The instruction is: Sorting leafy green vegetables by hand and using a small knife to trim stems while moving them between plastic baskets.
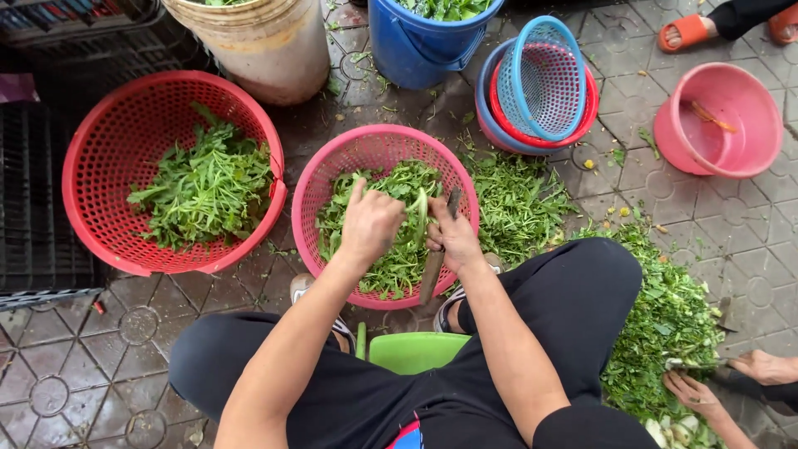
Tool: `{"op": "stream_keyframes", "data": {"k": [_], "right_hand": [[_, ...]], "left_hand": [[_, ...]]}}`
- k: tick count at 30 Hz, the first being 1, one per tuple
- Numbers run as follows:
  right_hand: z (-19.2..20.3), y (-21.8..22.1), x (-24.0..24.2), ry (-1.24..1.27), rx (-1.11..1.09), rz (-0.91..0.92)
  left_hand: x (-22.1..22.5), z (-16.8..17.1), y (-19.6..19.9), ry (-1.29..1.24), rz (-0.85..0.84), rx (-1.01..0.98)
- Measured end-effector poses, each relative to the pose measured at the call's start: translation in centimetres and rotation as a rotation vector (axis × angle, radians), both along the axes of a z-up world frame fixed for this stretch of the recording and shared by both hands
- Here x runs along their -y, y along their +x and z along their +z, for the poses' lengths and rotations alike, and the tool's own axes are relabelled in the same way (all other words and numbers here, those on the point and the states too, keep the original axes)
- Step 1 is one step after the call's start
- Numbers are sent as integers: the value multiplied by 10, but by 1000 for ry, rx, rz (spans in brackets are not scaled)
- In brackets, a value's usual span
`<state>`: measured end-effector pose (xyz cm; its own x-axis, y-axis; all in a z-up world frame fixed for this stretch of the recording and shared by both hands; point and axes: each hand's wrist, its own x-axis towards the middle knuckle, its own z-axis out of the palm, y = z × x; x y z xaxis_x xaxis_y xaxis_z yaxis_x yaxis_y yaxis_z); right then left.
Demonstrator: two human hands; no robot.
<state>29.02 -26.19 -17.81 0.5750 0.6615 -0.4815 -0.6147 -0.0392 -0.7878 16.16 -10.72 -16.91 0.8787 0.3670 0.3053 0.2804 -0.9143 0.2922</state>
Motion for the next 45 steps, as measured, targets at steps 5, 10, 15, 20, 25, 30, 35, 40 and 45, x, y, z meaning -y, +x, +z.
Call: {"op": "stream_keyframes", "data": {"k": [5,10,15,20,25,30,35,40,45], "right_hand": [[30,4,4,53,-108,35],[12,-6,-1,188,-92,75],[-49,-8,-5,149,-33,-54],[-9,54,9,201,-152,-469],[-43,120,63,304,-387,-913],[-46,84,48,-120,54,-386],[-43,57,-13,-597,228,84],[-204,63,-31,-1041,551,451],[-245,81,-35,-1110,890,514]], "left_hand": [[-18,23,-8,-854,221,-55],[-12,27,-5,-1613,299,130],[0,23,-4,-1731,149,32],[12,59,1,-1714,95,-10],[1,166,-18,-1447,75,-25],[-126,119,-97,-433,271,132],[-142,161,-149,-146,395,147],[-113,168,-139,-231,270,141],[-105,172,-126,-279,160,33]]}}
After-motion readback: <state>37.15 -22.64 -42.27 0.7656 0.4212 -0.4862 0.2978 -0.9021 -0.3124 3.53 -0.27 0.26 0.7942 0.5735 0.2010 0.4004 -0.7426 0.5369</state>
